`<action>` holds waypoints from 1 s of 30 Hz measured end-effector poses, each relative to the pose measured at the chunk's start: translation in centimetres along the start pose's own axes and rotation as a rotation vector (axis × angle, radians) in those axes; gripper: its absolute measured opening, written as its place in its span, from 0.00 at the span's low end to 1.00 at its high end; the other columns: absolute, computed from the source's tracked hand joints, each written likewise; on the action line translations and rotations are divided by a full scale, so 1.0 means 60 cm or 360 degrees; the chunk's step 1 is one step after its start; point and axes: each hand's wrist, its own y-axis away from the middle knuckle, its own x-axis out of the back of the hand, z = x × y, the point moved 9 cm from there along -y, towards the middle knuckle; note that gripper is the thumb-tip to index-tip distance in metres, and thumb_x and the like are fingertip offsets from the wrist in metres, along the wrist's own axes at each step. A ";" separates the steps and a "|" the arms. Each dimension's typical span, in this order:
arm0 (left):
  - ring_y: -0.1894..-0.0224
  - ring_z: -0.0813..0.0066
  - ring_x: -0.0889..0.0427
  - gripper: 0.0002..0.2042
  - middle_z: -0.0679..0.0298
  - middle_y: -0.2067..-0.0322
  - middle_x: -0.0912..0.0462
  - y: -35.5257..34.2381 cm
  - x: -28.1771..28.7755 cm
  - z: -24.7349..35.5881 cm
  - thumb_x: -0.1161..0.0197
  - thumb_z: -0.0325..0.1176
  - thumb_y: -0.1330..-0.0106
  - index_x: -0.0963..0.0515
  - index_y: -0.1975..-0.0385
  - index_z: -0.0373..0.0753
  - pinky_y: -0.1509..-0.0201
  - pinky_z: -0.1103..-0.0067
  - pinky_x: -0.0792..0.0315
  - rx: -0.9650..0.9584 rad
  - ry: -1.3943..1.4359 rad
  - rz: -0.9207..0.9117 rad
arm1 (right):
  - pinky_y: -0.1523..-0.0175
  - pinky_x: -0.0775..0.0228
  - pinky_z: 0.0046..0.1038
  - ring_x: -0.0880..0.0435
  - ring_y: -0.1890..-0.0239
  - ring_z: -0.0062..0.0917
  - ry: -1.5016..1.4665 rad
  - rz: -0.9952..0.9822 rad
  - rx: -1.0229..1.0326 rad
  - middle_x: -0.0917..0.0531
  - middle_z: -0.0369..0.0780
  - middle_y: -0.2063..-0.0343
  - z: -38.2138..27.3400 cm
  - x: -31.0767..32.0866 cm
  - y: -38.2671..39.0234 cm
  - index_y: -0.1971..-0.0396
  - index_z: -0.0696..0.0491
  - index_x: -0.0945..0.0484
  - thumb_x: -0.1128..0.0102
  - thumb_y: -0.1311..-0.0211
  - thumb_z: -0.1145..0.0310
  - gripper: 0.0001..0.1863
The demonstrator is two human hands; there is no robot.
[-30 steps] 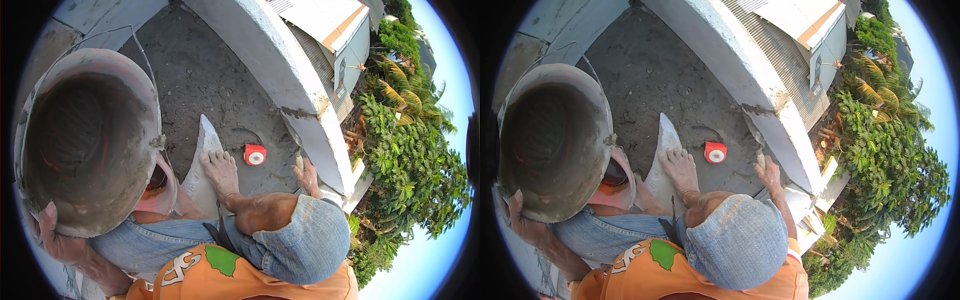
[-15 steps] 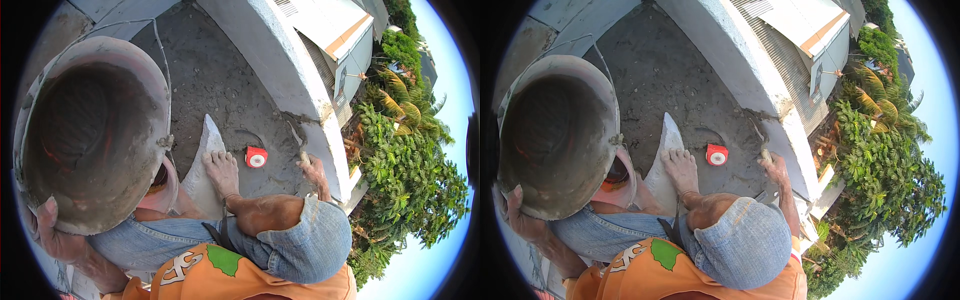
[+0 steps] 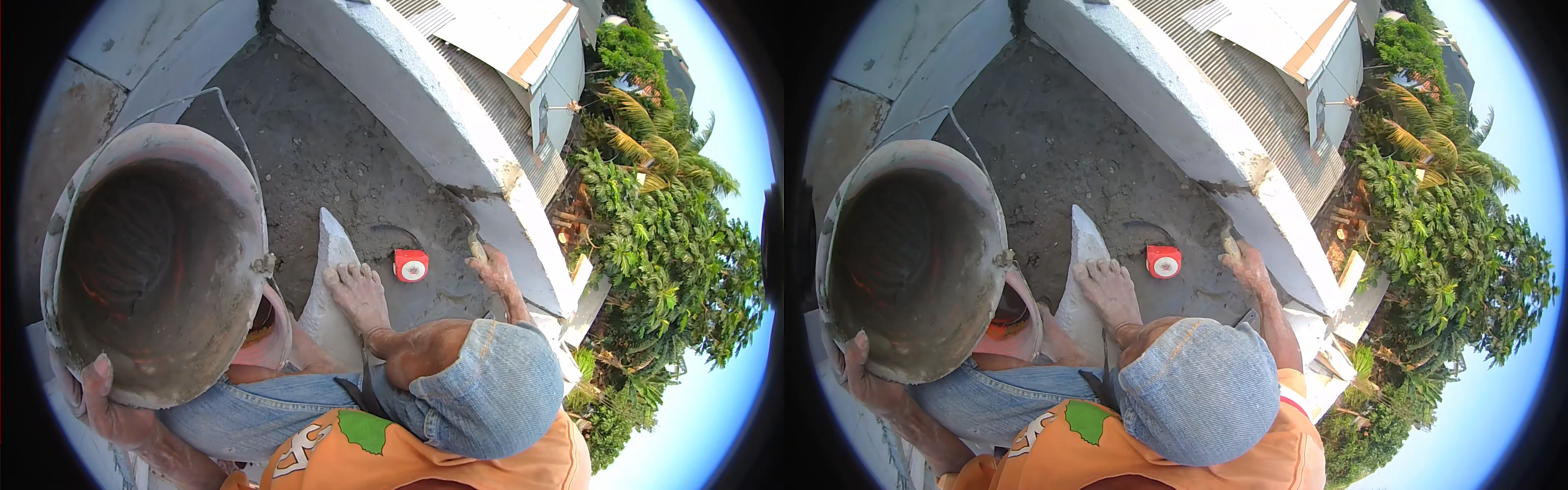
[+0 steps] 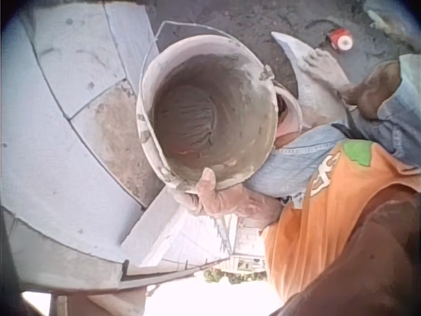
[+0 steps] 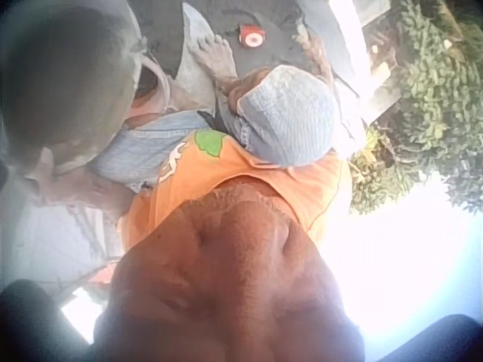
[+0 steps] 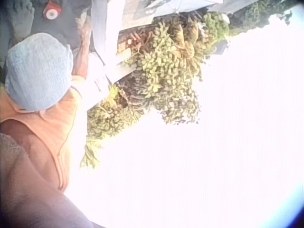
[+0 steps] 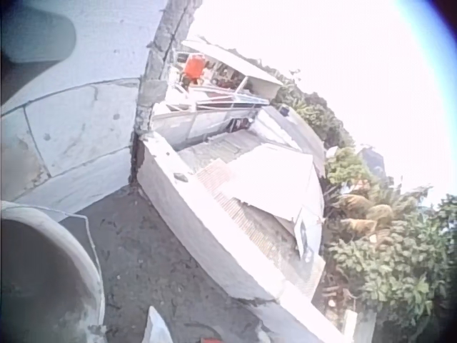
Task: The person holds a bucket of mortar with one hand and repeatedly scoops mortar using a trowel to apply and smooth it onto the concrete wall.
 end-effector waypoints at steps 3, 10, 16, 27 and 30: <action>0.45 0.61 0.23 0.18 0.47 0.43 0.25 0.007 0.014 -0.055 0.46 0.27 0.35 0.24 0.50 0.22 0.40 0.71 0.29 0.0377 0.0500 0.0107 | 0.71 0.30 0.31 0.23 0.78 0.25 -0.0192 0.0042 -0.0266 0.23 0.39 0.79 0.100 0.097 0.019 0.63 0.60 0.23 0.30 0.46 0.58 0.21; 0.47 0.52 0.21 0.14 0.40 0.43 0.26 0.000 -0.001 0.003 0.45 0.25 0.34 0.20 0.51 0.29 0.44 0.65 0.25 -0.0162 -0.0034 -0.0070 | 0.79 0.34 0.25 0.27 0.84 0.18 -0.0127 0.0376 0.0033 0.25 0.35 0.81 0.091 0.160 0.110 0.65 0.59 0.24 0.28 0.46 0.63 0.18; 0.57 0.77 0.22 0.18 0.60 0.56 0.20 -0.003 0.002 -0.022 0.46 0.26 0.35 0.27 0.46 0.26 0.49 0.79 0.27 -0.0124 0.0054 0.0012 | 0.67 0.30 0.38 0.23 0.75 0.31 0.0044 0.0338 0.0101 0.22 0.45 0.79 0.052 0.121 0.110 0.64 0.60 0.25 0.29 0.48 0.58 0.22; 0.52 0.71 0.22 0.25 0.55 0.50 0.21 -0.003 -0.009 -0.043 0.46 0.25 0.39 0.29 0.40 0.23 0.44 0.77 0.29 0.0428 0.0747 0.0039 | 0.66 0.28 0.35 0.22 0.74 0.29 -0.0076 0.0387 -0.0071 0.21 0.44 0.77 0.060 0.159 0.130 0.64 0.59 0.23 0.29 0.47 0.58 0.21; 0.49 0.69 0.22 0.25 0.54 0.49 0.21 -0.002 -0.011 -0.044 0.46 0.26 0.39 0.30 0.40 0.23 0.41 0.76 0.31 0.0492 0.0784 0.0076 | 0.68 0.29 0.34 0.25 0.76 0.25 -0.0164 0.0391 -0.0129 0.23 0.39 0.78 0.070 0.179 0.144 0.65 0.59 0.24 0.29 0.47 0.58 0.20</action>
